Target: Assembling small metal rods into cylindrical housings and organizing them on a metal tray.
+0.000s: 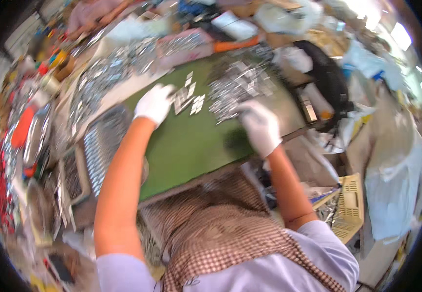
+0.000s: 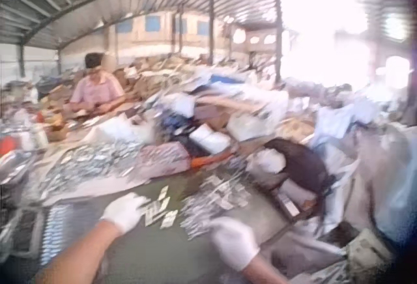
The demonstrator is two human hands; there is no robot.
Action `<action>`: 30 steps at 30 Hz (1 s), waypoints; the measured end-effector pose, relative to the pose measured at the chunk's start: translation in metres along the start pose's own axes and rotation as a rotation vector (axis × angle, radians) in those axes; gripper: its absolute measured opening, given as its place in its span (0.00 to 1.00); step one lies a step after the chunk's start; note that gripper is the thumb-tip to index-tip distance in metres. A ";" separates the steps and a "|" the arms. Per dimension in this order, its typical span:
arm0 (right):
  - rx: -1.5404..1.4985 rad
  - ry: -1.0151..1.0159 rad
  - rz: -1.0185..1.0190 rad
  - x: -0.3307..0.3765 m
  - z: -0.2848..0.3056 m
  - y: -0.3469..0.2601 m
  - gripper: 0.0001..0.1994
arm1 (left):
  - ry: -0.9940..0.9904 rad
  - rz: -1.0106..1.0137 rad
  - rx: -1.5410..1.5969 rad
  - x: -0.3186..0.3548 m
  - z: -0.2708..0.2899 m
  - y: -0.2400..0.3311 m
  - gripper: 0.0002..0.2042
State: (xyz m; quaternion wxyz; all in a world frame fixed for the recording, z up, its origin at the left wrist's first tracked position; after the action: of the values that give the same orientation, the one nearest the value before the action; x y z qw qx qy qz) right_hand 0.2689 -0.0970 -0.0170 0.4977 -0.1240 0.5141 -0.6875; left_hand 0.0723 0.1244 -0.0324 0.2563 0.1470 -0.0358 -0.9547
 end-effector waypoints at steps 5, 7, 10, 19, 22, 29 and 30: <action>0.026 -0.131 -0.007 0.019 -0.001 -0.016 0.18 | -0.073 0.285 0.066 -0.009 -0.015 -0.016 0.16; 0.012 -0.151 -0.015 0.022 -0.004 -0.013 0.19 | -0.097 0.317 0.044 -0.014 -0.014 -0.012 0.15; 0.091 -0.095 0.102 0.026 0.001 -0.020 0.14 | -0.035 0.321 -0.009 -0.009 -0.008 -0.006 0.13; 0.509 -0.264 0.135 0.029 -0.001 -0.001 0.11 | -0.057 -0.172 0.204 0.046 0.015 0.161 0.09; 0.576 -0.282 0.210 0.031 0.005 0.002 0.08 | 0.003 -0.183 0.224 0.059 -0.008 0.177 0.10; 0.487 -0.195 0.195 0.027 0.009 0.004 0.08 | 0.229 -0.050 0.335 0.065 -0.011 0.170 0.09; 0.485 -0.210 0.189 0.029 0.007 0.005 0.08 | 0.213 -0.036 0.349 0.065 -0.012 0.170 0.09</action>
State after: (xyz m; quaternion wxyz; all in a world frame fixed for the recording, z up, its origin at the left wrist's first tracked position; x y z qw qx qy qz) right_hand 0.2631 -0.1244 -0.0282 0.6252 -0.0233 0.2892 -0.7245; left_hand 0.1031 -0.0551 -0.0364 0.2123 0.2900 -0.1710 -0.9174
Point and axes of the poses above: each hand's wrist, its own x-axis away from the middle knuckle, its own z-axis out of the back of the hand, y = z × x, the point moved 6 cm from there along -x, towards the middle knuckle, and after that the axes turned 12 degrees about -z, right-handed, at the moved point
